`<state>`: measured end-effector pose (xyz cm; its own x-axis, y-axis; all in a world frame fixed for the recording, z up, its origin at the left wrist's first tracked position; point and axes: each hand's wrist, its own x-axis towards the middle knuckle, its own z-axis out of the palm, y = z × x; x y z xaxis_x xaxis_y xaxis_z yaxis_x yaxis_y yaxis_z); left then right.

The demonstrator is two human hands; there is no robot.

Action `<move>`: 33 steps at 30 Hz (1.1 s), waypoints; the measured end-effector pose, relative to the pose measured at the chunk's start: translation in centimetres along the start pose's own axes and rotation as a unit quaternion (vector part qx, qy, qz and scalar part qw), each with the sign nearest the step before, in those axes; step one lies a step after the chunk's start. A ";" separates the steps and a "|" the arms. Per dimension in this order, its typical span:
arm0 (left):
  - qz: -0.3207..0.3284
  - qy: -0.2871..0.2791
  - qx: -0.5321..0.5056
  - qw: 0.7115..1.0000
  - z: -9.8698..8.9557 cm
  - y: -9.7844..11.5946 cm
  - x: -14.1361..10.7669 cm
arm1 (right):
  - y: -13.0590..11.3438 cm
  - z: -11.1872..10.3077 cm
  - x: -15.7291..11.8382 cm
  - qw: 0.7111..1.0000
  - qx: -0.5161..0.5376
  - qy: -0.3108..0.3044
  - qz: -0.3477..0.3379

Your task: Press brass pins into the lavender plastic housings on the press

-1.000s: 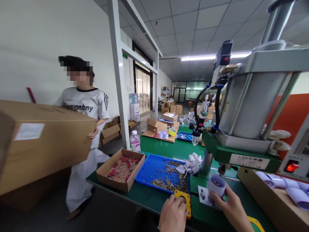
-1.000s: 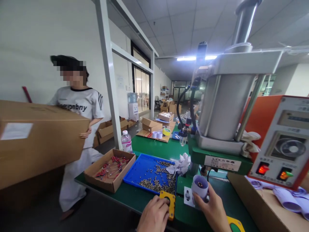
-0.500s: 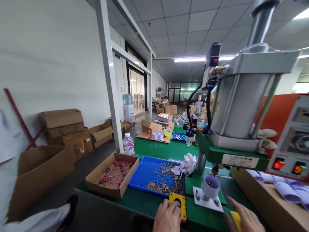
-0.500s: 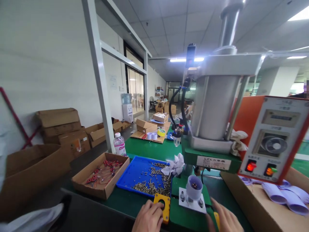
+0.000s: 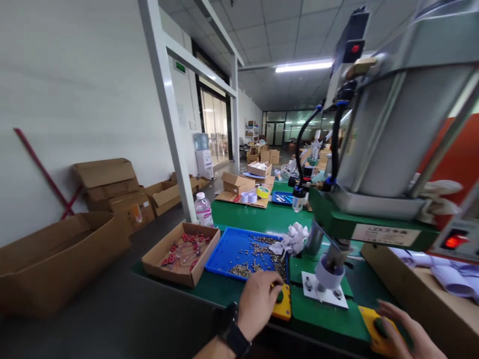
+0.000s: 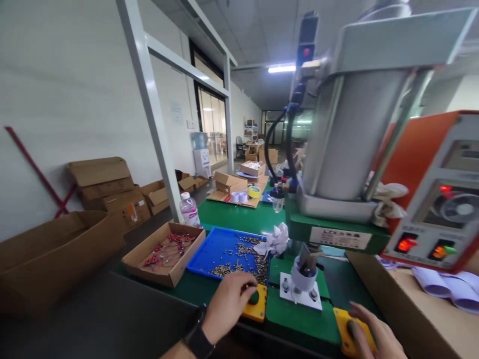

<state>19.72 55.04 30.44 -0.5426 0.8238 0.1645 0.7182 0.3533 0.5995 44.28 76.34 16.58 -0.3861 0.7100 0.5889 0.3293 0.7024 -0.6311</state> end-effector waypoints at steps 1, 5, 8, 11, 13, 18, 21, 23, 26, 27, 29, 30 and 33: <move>0.008 0.000 -0.034 0.999 -0.4 0.3 1.2 | -2.0 0.1 0.9 0.998 0.032 -0.006 0.046; 0.043 -0.022 -0.081 0.996 -0.8 2.8 5.9 | -9.3 3.4 4.3 0.972 0.220 -0.044 0.065; 0.089 -0.041 -0.063 0.993 -0.8 5.1 8.0 | -11.6 6.5 5.5 0.957 0.279 -0.034 0.079; 0.122 -0.062 -0.016 0.990 -1.1 6.8 9.1 | -11.6 7.9 5.6 0.950 0.288 -0.045 0.109; 0.137 -0.082 0.023 0.987 -0.9 7.7 9.8 | -11.3 7.9 5.4 0.950 0.287 -0.046 0.113; 0.169 -0.156 0.090 0.969 0.8 9.2 11.6 | -11.3 7.1 5.7 0.951 0.287 -0.054 0.101; 0.186 -0.179 0.121 0.959 1.5 9.7 12.3 | -11.4 7.0 5.9 0.951 0.292 -0.063 0.086; 0.192 -0.180 0.136 0.955 1.5 9.9 12.5 | -11.4 7.1 5.9 0.949 0.298 -0.064 0.080; 0.187 -0.177 0.153 0.954 1.2 9.9 12.6 | -11.6 7.1 6.0 0.947 0.307 -0.059 0.079; 0.184 -0.180 0.156 0.954 1.1 9.9 12.6 | -11.6 7.1 6.0 0.946 0.307 -0.057 0.080; 0.179 -0.189 0.157 0.953 1.1 9.9 12.6 | -11.7 7.1 6.0 0.947 0.303 -0.056 0.085; 0.177 -0.191 0.157 0.953 1.2 10.0 12.6 | -11.6 7.1 6.0 0.948 0.302 -0.055 0.088; 0.167 -0.183 0.157 0.956 1.3 10.1 12.6 | -11.6 7.4 6.1 0.948 0.302 -0.043 0.089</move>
<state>20.69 69.55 37.58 -0.1132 0.9935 -0.0148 0.9513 0.1127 0.2869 31.72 72.12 23.73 -0.4479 0.7896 0.4194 -0.1484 0.3969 -0.9058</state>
